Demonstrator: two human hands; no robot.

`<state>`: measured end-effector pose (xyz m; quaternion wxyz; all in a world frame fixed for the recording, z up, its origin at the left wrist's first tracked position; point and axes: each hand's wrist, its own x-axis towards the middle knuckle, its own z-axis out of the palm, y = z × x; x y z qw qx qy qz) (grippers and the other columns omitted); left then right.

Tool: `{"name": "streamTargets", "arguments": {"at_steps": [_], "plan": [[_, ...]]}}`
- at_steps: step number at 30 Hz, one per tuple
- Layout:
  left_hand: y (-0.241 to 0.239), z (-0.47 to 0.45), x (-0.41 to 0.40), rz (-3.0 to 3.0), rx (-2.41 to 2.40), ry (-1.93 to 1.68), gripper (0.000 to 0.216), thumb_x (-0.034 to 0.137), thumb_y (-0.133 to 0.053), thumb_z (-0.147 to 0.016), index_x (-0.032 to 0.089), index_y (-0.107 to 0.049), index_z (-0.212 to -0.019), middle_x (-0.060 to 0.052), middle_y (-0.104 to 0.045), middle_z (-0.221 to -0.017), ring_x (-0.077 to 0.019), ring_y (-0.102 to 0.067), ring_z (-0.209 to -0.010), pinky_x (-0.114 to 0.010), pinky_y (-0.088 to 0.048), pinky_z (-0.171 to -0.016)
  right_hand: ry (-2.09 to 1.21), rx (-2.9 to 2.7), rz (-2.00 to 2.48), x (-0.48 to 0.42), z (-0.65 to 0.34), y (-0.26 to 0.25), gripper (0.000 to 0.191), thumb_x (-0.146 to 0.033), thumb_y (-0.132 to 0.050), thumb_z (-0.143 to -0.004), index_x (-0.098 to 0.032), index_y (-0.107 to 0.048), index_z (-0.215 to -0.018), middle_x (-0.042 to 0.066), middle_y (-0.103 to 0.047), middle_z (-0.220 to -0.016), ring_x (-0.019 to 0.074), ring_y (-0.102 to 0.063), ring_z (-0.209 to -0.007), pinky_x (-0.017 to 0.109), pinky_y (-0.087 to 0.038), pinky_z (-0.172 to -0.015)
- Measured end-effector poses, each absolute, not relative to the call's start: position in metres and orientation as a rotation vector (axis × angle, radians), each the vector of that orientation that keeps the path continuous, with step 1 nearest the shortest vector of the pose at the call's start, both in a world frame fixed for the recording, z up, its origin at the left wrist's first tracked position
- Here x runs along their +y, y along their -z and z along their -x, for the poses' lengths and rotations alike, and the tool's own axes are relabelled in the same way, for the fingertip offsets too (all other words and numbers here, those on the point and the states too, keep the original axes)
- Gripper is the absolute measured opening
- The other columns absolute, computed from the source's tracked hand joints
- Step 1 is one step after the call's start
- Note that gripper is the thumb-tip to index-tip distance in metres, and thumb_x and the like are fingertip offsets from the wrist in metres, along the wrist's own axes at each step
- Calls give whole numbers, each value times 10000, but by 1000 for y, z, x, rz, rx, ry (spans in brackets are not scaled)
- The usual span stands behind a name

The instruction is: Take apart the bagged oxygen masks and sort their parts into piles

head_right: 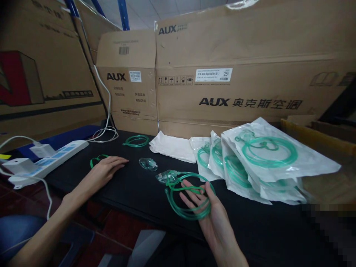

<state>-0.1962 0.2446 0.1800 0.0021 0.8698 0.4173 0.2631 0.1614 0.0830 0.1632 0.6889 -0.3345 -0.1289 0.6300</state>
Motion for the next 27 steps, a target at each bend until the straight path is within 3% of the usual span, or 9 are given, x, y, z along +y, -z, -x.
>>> {"name": "streamTargets", "arguments": {"at_steps": [5, 9, 12, 15, 18, 21, 27], "plan": [[-187, 134, 188, -2687, 1120, -1086, 304, 390, -470, -1063, 269, -706, -1210, -66, -754, -1175, -260, -682, -1086, -447, -529, -992, -1359, -366, 855, 72, -171, -168, 285, -424, -719, -935, -187, -598, -834, 186, -806, -1081, 325, -737, -1138, 519, -561, -1018], [-186, 75, 147, -2632, 919, -1063, 249, 324, -497, -1062, 285, -687, -1218, -48, -739, -1182, -222, -684, -1076, -410, -545, -991, -1260, -481, 1078, 61, -186, -173, 365, -447, -842, -811, -166, -657, -952, 169, -808, -1068, 321, -780, -1020, 462, -620, -909], [-187, 50, 147, -2581, 985, -1114, 305, 335, -540, -1042, 264, -627, -1326, -75, -682, -1303, -241, -639, -1203, -434, -526, -1060, -1125, -645, 1270, 58, -201, -175, 498, -490, -878, -747, -157, -667, -1052, 143, -810, -982, 273, -790, -828, 378, -644, -730], [-192, 37, 158, -2638, 1027, -992, 438, 379, -584, -1018, 243, -554, -1433, -99, -627, -1425, -271, -576, -1324, -479, -453, -1153, -839, -926, 1483, 60, -219, -170, 505, -564, -831, -742, -178, -684, -1033, 89, -785, -819, 251, -732, -671, 358, -593, -621], [-196, 28, 163, -2650, 1053, -824, 479, 443, -555, -1028, 233, -540, -1459, -121, -670, -1371, -291, -611, -1296, -488, -468, -1129, -401, -1125, 1756, 62, -228, -165, 428, -565, -759, -764, -223, -731, -1020, 86, -767, -793, 332, -733, -767, 473, -574, -785], [-195, 22, 163, -2598, 1114, -761, 476, 479, -566, -1016, 253, -570, -1435, -122, -695, -1316, -319, -639, -1260, -485, -509, -1070, -65, -1236, 1724, 63, -223, -164, 398, -496, -715, -814, -231, -749, -1108, 143, -765, -1053, 392, -692, -1043, 553, -491, -1009], [-187, 18, 164, -2472, 887, -833, 480, 334, -699, -952, 352, -559, -1410, -37, -626, -1268, -235, -683, -1127, -379, -554, -1010, 32, -1583, 1491, 80, -199, -168, 287, -286, -539, -998, -234, -731, -1206, 133, -713, -1222, 324, -636, -1184, 551, -420, -1145]]}}
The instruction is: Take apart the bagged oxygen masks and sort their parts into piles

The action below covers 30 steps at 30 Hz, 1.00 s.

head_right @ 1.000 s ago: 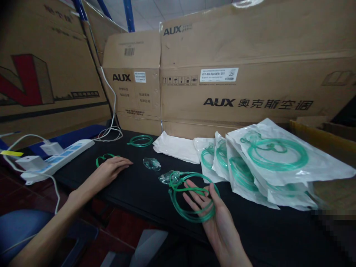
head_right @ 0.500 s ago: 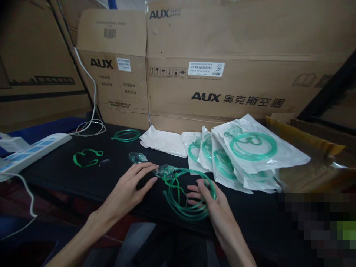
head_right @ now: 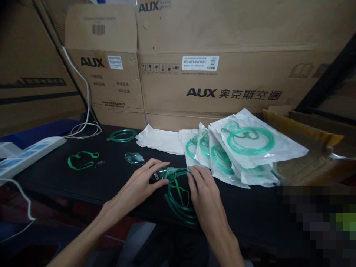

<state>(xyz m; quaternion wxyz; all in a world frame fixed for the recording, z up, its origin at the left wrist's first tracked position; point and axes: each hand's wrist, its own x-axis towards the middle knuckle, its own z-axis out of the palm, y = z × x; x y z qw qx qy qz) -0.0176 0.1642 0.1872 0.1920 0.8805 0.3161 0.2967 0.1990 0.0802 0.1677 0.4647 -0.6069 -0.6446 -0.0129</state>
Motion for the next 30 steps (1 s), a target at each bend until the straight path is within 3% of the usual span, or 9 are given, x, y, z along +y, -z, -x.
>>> {"name": "streamTargets", "arguments": {"at_steps": [3, 6, 11, 19, 25, 30], "plan": [[-185, 16, 165, -2432, 826, -890, 505, 259, -760, -901, 354, -587, -1366, -29, -596, -1238, -218, -660, -1149, -356, -553, -1020, -61, -1733, 1389, 99, -194, -165, 304, -227, -520, -1005, -248, -721, -1232, 113, -710, -1278, 315, -603, -1272, 566, -392, -1180], [-185, 13, 165, -2380, 789, -926, 473, 303, -804, -868, 324, -637, -1310, -31, -616, -1234, -217, -655, -1160, -344, -546, -1036, -136, -1816, 1332, 111, -194, -164, 274, -180, -521, -996, -273, -747, -1121, 78, -754, -1145, 295, -662, -1171, 559, -413, -1164], [-194, 4, 168, -2281, 793, -929, 226, 365, -620, -1008, 294, -709, -1203, -10, -721, -1223, -186, -678, -1154, -312, -525, -1053, -201, -1854, 1304, 114, -197, -173, 253, -146, -483, -1013, -253, -706, -1063, 76, -706, -1014, 247, -696, -956, 410, -577, -920], [-214, -4, 180, -2443, 778, -754, 150, 355, -650, -991, 248, -724, -1067, -16, -773, -1077, -222, -721, -1037, -349, -546, -955, -82, -2032, 1271, 119, -207, -176, 241, -130, -451, -1035, -247, -660, -1067, 82, -660, -1047, 247, -655, -982, 378, -565, -859], [-212, 3, 184, -2510, 686, -712, 144, 286, -632, -1004, 204, -704, -1098, -34, -747, -1083, -196, -700, -1016, -336, -542, -935, 109, -2098, 1241, 120, -203, -173, 385, 62, -377, -946, -183, -657, -1045, 79, -654, -925, 228, -618, -837, 364, -533, -757], [-209, 11, 177, -2590, 683, -763, 147, 248, -622, -1006, 191, -704, -1114, -42, -745, -1114, -199, -676, -1042, -334, -524, -950, 121, -2111, 1188, 124, -201, -165, 348, 49, -395, -966, -180, -657, -990, 62, -638, -876, 218, -610, -808, 336, -513, -711]]}}
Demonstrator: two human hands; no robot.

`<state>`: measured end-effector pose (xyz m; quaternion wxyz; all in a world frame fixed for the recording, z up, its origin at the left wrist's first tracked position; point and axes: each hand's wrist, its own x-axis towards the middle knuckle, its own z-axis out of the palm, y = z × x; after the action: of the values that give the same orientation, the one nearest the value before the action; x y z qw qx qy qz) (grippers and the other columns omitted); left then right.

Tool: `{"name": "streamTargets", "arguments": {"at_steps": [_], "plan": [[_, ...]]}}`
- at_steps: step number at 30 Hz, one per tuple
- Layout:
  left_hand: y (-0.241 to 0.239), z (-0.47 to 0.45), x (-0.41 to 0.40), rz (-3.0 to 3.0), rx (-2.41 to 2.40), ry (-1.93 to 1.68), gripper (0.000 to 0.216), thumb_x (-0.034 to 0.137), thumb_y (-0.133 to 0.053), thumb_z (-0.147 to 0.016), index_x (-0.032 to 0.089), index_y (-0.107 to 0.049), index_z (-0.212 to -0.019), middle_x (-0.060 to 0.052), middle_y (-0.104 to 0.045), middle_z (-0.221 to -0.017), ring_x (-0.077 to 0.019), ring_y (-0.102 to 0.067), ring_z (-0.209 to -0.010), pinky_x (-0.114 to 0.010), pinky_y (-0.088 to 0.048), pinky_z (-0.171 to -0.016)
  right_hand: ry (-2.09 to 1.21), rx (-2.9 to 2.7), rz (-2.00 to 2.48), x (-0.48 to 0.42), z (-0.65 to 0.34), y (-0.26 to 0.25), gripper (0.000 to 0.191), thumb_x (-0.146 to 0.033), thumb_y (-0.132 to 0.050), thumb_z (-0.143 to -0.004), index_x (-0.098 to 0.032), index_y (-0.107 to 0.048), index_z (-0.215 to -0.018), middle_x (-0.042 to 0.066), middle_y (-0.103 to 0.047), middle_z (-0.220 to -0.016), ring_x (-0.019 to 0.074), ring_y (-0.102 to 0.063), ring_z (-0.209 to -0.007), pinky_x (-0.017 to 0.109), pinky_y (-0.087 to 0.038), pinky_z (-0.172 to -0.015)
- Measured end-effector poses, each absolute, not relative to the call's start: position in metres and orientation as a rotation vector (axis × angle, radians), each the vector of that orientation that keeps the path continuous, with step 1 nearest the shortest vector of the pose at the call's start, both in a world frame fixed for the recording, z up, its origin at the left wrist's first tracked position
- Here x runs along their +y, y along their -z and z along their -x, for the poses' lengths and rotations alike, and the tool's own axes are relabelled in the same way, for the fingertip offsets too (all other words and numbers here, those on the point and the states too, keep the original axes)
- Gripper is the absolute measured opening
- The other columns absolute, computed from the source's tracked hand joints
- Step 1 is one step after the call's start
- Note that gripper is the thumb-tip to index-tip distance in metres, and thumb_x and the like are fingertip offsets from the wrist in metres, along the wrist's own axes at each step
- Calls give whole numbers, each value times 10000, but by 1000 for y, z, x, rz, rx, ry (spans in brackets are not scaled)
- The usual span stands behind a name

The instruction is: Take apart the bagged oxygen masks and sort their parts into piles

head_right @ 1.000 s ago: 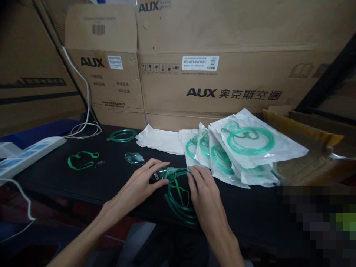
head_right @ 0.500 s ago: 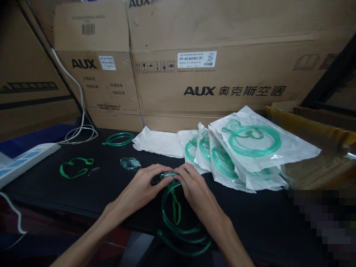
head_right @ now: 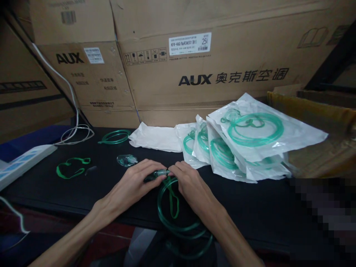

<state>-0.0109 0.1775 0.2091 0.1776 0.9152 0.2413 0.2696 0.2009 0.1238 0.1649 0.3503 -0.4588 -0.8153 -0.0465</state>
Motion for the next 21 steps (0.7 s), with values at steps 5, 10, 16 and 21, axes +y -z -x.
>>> {"name": "streamTargets", "arguments": {"at_steps": [5, 10, 16, 21], "plan": [[-222, 13, 172, -2490, 859, -675, 129, 267, -663, -975, 218, -756, -1049, -2, -789, -1031, -191, -730, -947, -295, -528, -877, 160, -2115, 1149, 127, -194, -169, 277, -27, -444, -1013, -179, -667, -949, 63, -637, -843, 229, -576, -779, 357, -500, -719], [-226, 16, 170, -2527, 889, -655, 125, 243, -679, -955, 214, -759, -1047, -4, -790, -1037, -203, -731, -965, -305, -521, -892, 160, -2098, 1129, 129, -195, -168, 261, -77, -452, -1035, -178, -674, -944, 72, -664, -864, 226, -592, -795, 344, -509, -727], [-238, 45, 168, -2564, 1079, -867, 162, 355, -666, -967, 232, -746, -1037, 0, -792, -1013, -207, -742, -920, -319, -537, -875, 113, -2059, 1222, 128, -208, -165, 267, -52, -461, -1025, -169, -701, -1029, 81, -705, -925, 222, -638, -873, 353, -524, -809], [-231, 44, 157, -2637, 992, -958, 203, 350, -606, -1010, 218, -713, -1121, -35, -768, -1124, -214, -722, -1036, -351, -544, -976, 69, -2106, 1315, 129, -200, -168, 126, -145, -665, -963, -191, -778, -994, 95, -723, -979, 263, -640, -934, 416, -525, -849]]}}
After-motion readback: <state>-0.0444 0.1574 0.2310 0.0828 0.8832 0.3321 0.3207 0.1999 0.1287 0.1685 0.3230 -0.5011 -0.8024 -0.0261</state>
